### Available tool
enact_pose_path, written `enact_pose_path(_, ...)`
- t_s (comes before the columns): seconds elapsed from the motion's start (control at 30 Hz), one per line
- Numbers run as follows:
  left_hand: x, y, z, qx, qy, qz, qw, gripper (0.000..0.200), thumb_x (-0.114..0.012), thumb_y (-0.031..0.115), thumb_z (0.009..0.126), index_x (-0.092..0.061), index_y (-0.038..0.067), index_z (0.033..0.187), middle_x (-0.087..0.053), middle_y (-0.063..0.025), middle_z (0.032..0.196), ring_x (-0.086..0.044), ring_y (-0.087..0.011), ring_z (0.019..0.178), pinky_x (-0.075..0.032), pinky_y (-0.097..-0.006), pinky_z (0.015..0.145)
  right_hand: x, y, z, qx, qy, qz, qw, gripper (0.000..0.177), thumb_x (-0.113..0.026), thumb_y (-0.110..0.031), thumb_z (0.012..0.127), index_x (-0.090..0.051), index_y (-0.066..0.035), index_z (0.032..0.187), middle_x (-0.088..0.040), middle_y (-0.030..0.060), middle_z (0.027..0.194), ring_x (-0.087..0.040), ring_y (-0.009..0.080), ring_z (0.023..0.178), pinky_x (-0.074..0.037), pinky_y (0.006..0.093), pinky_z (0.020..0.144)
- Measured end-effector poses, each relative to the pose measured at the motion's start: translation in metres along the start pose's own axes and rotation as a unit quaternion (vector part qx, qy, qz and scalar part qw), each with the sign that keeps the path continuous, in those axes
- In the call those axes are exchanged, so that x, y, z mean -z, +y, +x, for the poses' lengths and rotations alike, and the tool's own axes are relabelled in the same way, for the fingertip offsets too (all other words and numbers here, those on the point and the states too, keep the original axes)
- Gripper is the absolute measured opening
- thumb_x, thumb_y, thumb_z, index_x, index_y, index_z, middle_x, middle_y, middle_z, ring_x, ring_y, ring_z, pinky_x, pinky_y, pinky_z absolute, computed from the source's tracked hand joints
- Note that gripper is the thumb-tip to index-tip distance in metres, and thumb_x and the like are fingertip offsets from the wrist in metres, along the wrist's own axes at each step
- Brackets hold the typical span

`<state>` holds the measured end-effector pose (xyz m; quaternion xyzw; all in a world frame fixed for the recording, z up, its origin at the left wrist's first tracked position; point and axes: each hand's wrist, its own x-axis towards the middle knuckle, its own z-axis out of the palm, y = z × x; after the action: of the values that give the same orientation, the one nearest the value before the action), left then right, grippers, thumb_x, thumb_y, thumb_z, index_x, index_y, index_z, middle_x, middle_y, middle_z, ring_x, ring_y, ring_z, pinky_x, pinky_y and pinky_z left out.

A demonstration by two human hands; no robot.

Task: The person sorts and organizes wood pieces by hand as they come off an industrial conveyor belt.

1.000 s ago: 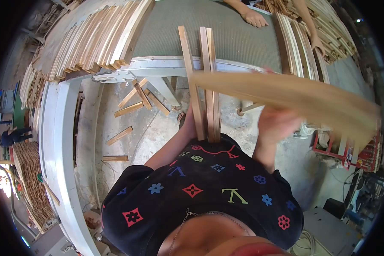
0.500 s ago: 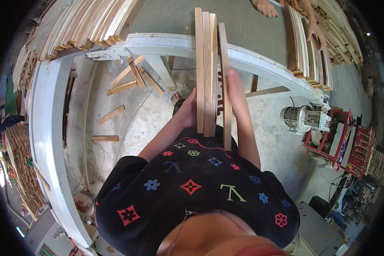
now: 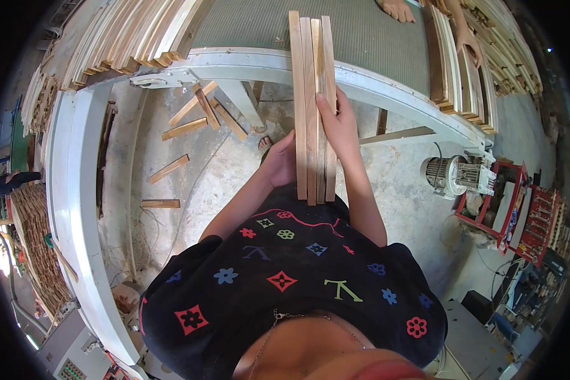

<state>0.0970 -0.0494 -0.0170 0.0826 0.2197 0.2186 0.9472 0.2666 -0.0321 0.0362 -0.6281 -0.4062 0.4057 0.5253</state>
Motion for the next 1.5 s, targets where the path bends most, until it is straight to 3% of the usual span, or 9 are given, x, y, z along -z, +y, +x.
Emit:
enact_pose_path(0.13, 0.007, -0.006, -0.015, 0.016, 0.041, 0.008, 0.999, 0.066, -0.042, 0.054, 0.102, -0.040, 0.007, 0.149, -0.052, -0.0144, 0.144, -0.051, -0.0339, 0.132, -0.039, -0.0513, 0.111, -0.002, -0.005, -0.017, 0.131, 0.064, -0.300, 0.943, 0.068, -0.068, -0.037, 0.093, -0.047, 0.008, 0.140, -0.056, 0.0246, 0.127, -0.056, 0.0365, 0.116, -0.044, 0.0418, 0.102)
enact_pose_path(0.27, 0.015, -0.001, -0.017, 0.031, 0.039, 0.017, 0.999, 0.073, -0.042, 0.057, 0.102, -0.035, 0.005, 0.152, -0.049, -0.0151, 0.147, -0.048, -0.0321, 0.135, -0.039, -0.0503, 0.111, -0.026, -0.028, -0.032, 0.145, 0.037, -0.321, 0.935, 0.107, -0.078, -0.045, 0.079, -0.022, 0.015, 0.148, -0.035, 0.0360, 0.140, -0.038, 0.0501, 0.127, -0.033, 0.0530, 0.110)
enact_pose_path(0.63, 0.001, 0.103, -0.012, -0.101, -0.061, -0.002, 0.993, 0.089, -0.021, 0.070, 0.100, -0.031, 0.000, 0.153, -0.043, -0.0187, 0.153, -0.041, -0.0329, 0.142, -0.031, -0.0456, 0.119, -0.124, -0.078, 0.186, 0.130, -0.063, -0.340, 0.929, 0.115, -0.081, -0.043, 0.070, -0.020, 0.020, 0.145, -0.037, 0.0378, 0.138, -0.044, 0.0540, 0.121, -0.038, 0.0511, 0.108)
enact_pose_path(0.77, 0.029, 0.091, -0.024, -0.118, -0.161, -0.089, 0.976, 0.094, -0.019, 0.071, 0.099, -0.028, -0.005, 0.153, -0.034, -0.0234, 0.158, -0.035, -0.0349, 0.146, -0.028, -0.0440, 0.121, -0.193, -0.077, 0.318, 0.145, -0.059, -0.265, 0.952, 0.098, -0.082, -0.046, 0.072, -0.040, 0.013, 0.138, -0.056, 0.0291, 0.124, -0.055, 0.0446, 0.114, -0.044, 0.0467, 0.101)
enact_pose_path(0.9, 0.054, 0.075, -0.038, -0.112, 0.026, -0.059, 0.992, 0.091, -0.023, 0.067, 0.101, -0.030, -0.009, 0.151, -0.034, -0.0262, 0.157, -0.033, -0.0361, 0.147, -0.029, -0.0459, 0.121, -0.206, -0.079, 0.335, 0.136, -0.179, 0.024, 0.974, 0.063, -0.080, -0.037, 0.082, -0.060, 0.005, 0.124, -0.070, 0.0161, 0.112, -0.066, 0.0237, 0.104, -0.054, 0.0349, 0.089)
enact_pose_path(1.07, 0.083, 0.094, -0.049, -0.107, 0.034, -0.066, 0.991, 0.089, -0.032, 0.064, 0.102, -0.028, -0.010, 0.150, -0.033, -0.0288, 0.156, -0.032, -0.0373, 0.147, -0.029, -0.0459, 0.121, -0.103, -0.049, 0.254, 0.197, -0.002, -0.068, 0.978, 0.043, -0.074, -0.032, 0.086, -0.066, -0.002, 0.117, -0.071, 0.0151, 0.109, -0.067, 0.0262, 0.103, -0.051, 0.0377, 0.091)
enact_pose_path(1.13, 0.074, 0.107, -0.062, -0.131, 0.026, -0.109, 0.985, 0.090, -0.034, 0.064, 0.101, -0.028, -0.010, 0.150, -0.032, -0.0290, 0.156, -0.031, -0.0378, 0.147, -0.028, -0.0456, 0.121, -0.021, -0.038, 0.228, 0.277, 0.158, -0.339, 0.885, 0.042, -0.073, -0.030, 0.084, -0.067, -0.006, 0.118, -0.068, 0.0161, 0.115, -0.062, 0.0325, 0.110, -0.048, 0.0449, 0.097)
enact_pose_path(1.3, 0.063, 0.127, -0.060, -0.169, 0.029, -0.035, 0.985, 0.092, -0.036, 0.066, 0.100, -0.029, -0.011, 0.150, -0.031, -0.0284, 0.157, -0.030, -0.0391, 0.147, -0.027, -0.0456, 0.122, 0.156, -0.048, 0.194, -0.016, 0.412, -0.666, 0.622, 0.050, -0.074, -0.042, 0.080, -0.066, -0.008, 0.116, -0.061, 0.0166, 0.123, -0.054, 0.0400, 0.120, -0.043, 0.0546, 0.097)
enact_pose_path(1.5, 0.021, 0.084, -0.043, -0.090, 0.010, -0.016, 0.996, 0.096, -0.039, 0.067, 0.098, -0.027, -0.012, 0.150, -0.029, -0.0281, 0.158, -0.027, -0.0386, 0.149, -0.025, -0.0459, 0.123, 0.245, -0.042, 0.222, -0.144, 0.237, -0.550, 0.788, 0.098, -0.073, -0.053, 0.079, -0.026, -0.017, 0.157, -0.051, 0.0279, 0.137, -0.050, 0.0462, 0.129, -0.042, 0.0579, 0.103)
